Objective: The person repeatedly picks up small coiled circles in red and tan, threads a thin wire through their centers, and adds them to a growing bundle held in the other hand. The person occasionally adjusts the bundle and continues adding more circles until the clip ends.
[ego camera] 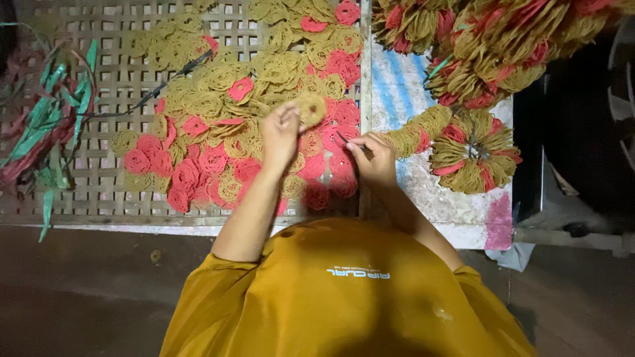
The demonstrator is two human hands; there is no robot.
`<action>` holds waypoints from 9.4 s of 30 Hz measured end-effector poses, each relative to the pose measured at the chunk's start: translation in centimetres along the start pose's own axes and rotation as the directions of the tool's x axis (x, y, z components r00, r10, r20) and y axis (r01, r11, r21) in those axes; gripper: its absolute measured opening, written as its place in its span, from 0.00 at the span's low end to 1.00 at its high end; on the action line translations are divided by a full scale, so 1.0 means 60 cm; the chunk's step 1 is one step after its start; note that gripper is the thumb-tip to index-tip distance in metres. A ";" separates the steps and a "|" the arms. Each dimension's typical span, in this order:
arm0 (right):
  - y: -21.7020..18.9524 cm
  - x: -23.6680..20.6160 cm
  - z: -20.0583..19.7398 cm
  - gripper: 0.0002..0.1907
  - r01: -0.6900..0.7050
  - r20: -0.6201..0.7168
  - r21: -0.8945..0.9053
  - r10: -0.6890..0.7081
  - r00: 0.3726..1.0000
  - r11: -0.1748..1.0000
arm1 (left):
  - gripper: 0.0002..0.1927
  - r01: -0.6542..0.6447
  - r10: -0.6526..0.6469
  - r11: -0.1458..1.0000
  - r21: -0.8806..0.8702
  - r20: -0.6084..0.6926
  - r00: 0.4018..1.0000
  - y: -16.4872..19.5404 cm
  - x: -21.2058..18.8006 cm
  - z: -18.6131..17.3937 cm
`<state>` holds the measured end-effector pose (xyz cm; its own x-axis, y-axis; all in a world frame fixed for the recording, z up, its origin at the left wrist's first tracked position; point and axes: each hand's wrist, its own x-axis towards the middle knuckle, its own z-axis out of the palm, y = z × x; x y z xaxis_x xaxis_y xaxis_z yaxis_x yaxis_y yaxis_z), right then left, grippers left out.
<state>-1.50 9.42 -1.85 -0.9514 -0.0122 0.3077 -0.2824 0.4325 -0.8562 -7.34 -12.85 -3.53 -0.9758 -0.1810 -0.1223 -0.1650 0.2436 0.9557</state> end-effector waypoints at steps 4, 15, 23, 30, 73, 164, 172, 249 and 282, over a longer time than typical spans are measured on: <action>-0.005 0.000 0.002 0.04 -0.046 -0.005 -0.049 0.045 0.999 0.998 | 0.14 0.003 0.088 0.891 -0.453 0.179 0.980 -0.020 -0.035 0.055; 0.006 -0.008 0.004 0.04 -0.088 -0.085 -0.035 0.085 0.993 0.995 | 0.14 -0.077 0.293 0.792 -0.606 0.265 0.919 -0.046 -0.076 0.099; 0.010 -0.016 -0.013 0.06 -0.023 -0.095 0.016 0.025 0.995 1.000 | 0.13 -0.057 0.206 0.928 -0.368 0.378 0.903 -0.001 -0.094 0.111; 0.014 -0.023 -0.048 0.16 0.210 -0.259 -0.302 -0.291 0.921 0.930 | 0.10 -0.426 0.400 0.904 0.016 0.313 0.861 0.102 -0.101 0.115; 0.005 -0.010 -0.013 0.03 -0.037 -0.115 -0.103 0.025 0.993 0.994 | 0.19 0.029 0.103 0.939 -0.341 0.363 0.926 0.009 -0.020 0.098; 0.031 -0.011 0.014 0.04 -0.269 0.028 0.556 0.305 0.952 0.787 | 0.24 -0.483 0.371 0.774 0.410 0.324 0.870 0.069 0.126 0.095; 0.026 -0.004 0.013 0.03 -0.284 0.005 0.431 0.312 0.950 0.857 | 0.16 0.276 -0.130 0.841 -0.466 0.321 0.938 0.048 0.099 0.060; -0.007 -0.009 0.000 0.04 0.160 -0.115 -0.398 -0.222 0.968 0.903 | 0.18 -0.102 0.205 0.948 -0.301 0.331 0.921 -0.041 -0.040 0.086; 0.019 -0.030 -0.001 0.04 0.098 -0.171 -0.308 -0.156 0.973 0.946 | 0.12 -0.014 0.131 0.965 -0.261 0.438 0.890 0.034 -0.071 0.099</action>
<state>-0.09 10.03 -3.37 -0.8606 0.0747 0.5037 -0.3224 0.6857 -0.6526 -4.37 -5.92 -2.64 -0.9524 0.2879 -0.1007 -0.1084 -0.0110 0.9940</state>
